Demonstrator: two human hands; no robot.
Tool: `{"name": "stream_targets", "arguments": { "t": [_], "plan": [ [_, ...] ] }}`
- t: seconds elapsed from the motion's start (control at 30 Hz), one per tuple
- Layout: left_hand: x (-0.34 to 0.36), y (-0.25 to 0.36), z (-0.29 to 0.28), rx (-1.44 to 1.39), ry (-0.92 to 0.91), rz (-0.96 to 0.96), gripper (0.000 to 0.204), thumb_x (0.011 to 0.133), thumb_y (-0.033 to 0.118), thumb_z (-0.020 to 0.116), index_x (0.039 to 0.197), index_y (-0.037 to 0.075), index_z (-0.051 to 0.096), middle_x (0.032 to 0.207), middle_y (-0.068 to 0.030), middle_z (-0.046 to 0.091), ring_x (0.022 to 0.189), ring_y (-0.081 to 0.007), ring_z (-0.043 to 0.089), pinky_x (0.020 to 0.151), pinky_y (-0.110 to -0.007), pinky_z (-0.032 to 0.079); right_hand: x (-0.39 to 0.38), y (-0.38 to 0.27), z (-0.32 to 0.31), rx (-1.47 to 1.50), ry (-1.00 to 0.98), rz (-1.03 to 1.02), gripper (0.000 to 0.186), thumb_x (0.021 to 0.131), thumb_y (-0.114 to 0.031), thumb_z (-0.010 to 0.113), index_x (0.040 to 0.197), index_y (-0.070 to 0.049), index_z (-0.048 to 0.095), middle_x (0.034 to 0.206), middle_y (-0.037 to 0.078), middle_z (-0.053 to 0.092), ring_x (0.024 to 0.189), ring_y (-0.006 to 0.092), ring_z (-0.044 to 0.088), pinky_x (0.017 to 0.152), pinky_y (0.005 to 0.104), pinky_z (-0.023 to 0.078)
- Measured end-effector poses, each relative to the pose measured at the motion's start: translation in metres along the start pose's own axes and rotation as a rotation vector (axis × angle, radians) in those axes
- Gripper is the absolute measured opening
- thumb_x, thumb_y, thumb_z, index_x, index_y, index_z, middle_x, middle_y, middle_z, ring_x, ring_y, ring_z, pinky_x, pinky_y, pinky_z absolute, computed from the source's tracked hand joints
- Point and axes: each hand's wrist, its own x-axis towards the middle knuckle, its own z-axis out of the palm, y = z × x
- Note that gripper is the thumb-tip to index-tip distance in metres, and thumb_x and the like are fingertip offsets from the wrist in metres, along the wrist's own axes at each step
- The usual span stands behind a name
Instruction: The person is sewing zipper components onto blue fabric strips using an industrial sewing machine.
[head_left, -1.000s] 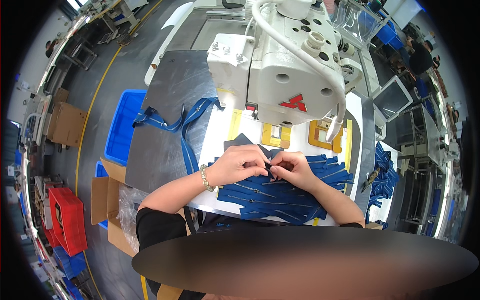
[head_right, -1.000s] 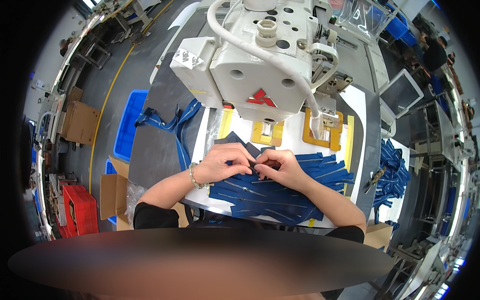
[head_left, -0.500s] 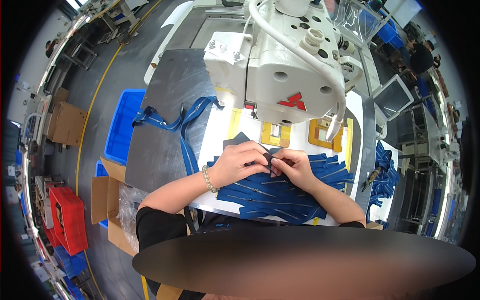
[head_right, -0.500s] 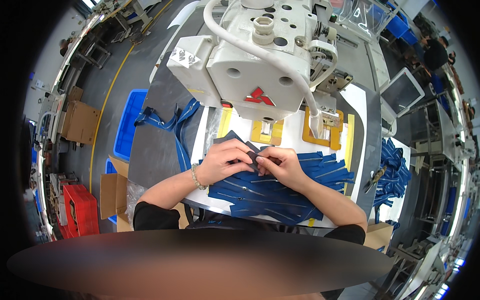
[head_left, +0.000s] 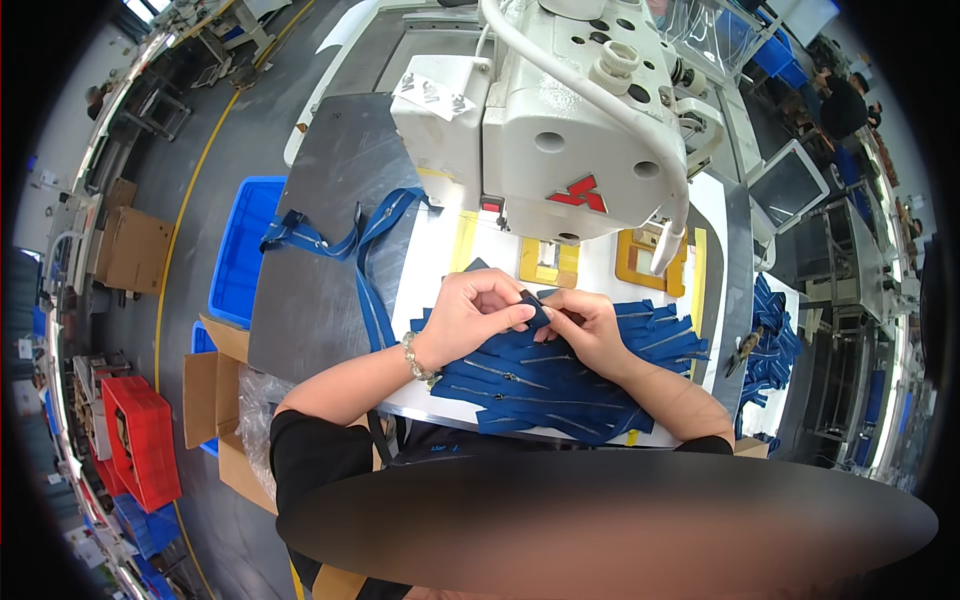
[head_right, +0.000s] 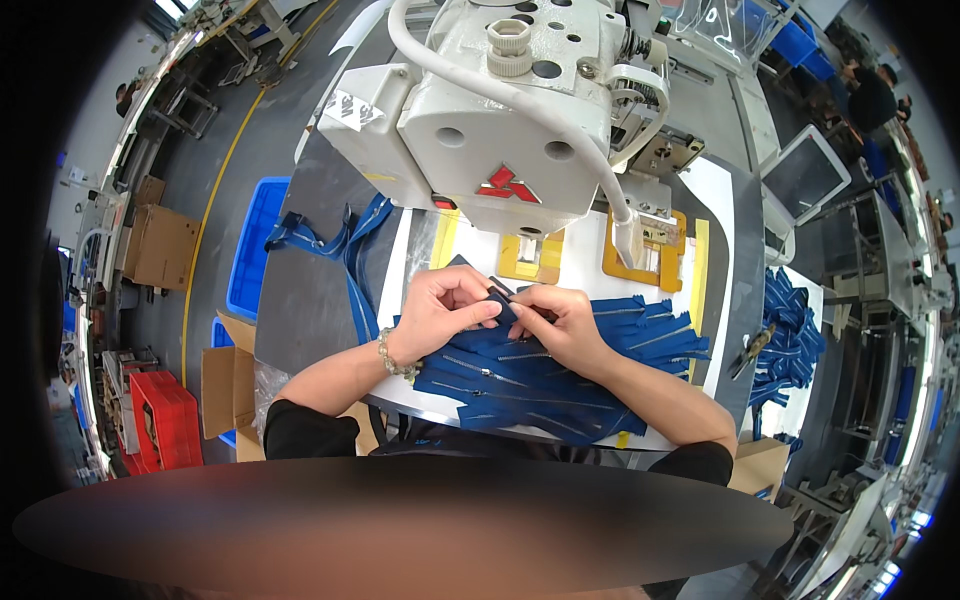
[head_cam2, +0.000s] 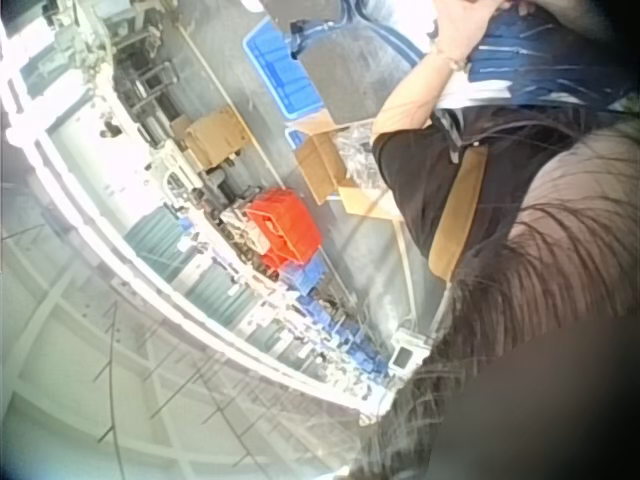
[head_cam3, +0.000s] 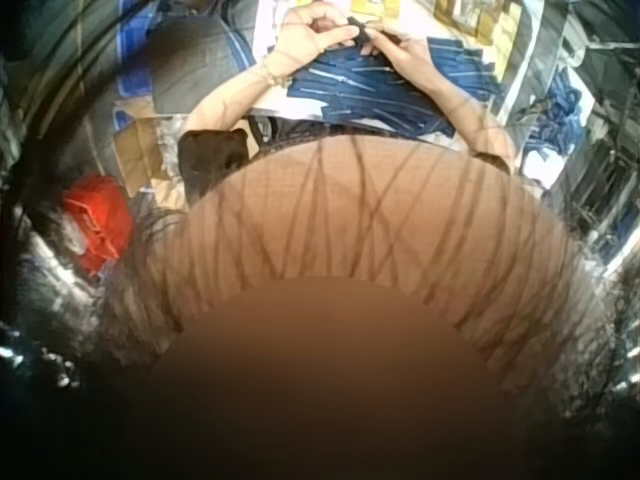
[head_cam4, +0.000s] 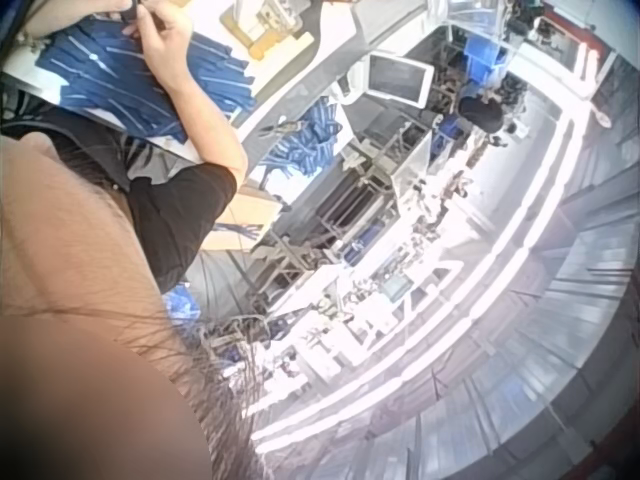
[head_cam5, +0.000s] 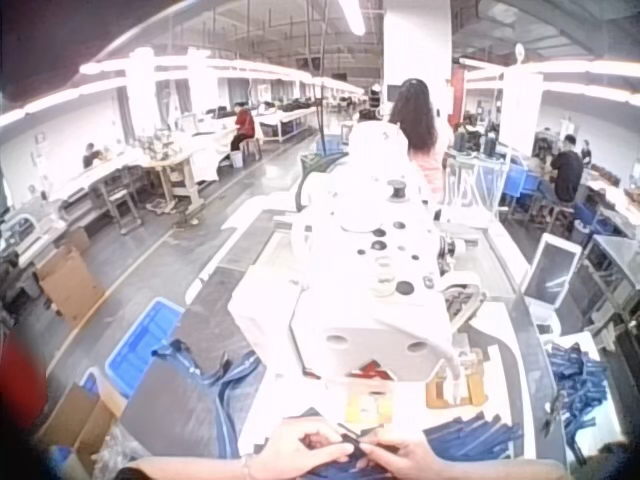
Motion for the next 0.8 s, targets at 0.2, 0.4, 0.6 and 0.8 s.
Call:
{"name": "stream_targets", "arguments": {
  "t": [0.2, 0.4, 0.6, 0.8],
  "plan": [
    [0.001, 0.005, 0.004, -0.019, 0.046, -0.016, 0.01, 0.087, 0.006, 0.07, 0.087, -0.001, 0.063, 0.087, -0.0053, 0.067, 0.077, -0.0112, 0.069, 0.064, -0.02, 0.054, 0.0, 0.003, -0.001, 0.03, 0.016, 0.041, 0.013, 0.094, -0.004, 0.057, 0.095, 0.006, 0.065, 0.083, 0.007, 0.067, 0.072, 0.0119, 0.066, 0.063, 0.0219, 0.052],
    [0.004, -0.002, 0.005, -0.05, 0.04, 0.057, 0.009, 0.087, 0.003, 0.069, 0.085, -0.002, 0.062, 0.087, -0.0073, 0.066, 0.077, -0.0116, 0.069, 0.067, -0.021, 0.055, -0.001, 0.003, 0.0, 0.036, 0.038, 0.025, 0.013, 0.095, -0.004, 0.056, 0.095, 0.006, 0.065, 0.082, 0.008, 0.067, 0.071, 0.0124, 0.066, 0.064, 0.0225, 0.052],
    [0.006, -0.004, 0.007, -0.023, 0.044, 0.1, 0.009, 0.087, 0.001, 0.067, 0.083, -0.003, 0.06, 0.089, -0.0085, 0.065, 0.078, -0.0122, 0.069, 0.068, -0.022, 0.056, 0.0, 0.005, -0.002, 0.04, 0.033, 0.032, 0.014, 0.095, -0.003, 0.055, 0.097, 0.006, 0.065, 0.084, 0.009, 0.068, 0.074, 0.0129, 0.067, 0.067, 0.0234, 0.054],
    [0.004, -0.002, 0.005, -0.068, 0.045, 0.132, 0.008, 0.087, -0.001, 0.067, 0.083, -0.003, 0.06, 0.089, -0.0087, 0.064, 0.079, -0.0124, 0.068, 0.069, -0.022, 0.056, -0.001, -0.002, -0.002, 0.125, -0.02, -0.01, 0.013, 0.093, -0.002, 0.058, 0.101, 0.006, 0.064, 0.087, 0.011, 0.069, 0.079, 0.0146, 0.068, 0.071, 0.0251, 0.055]
  ]
}}
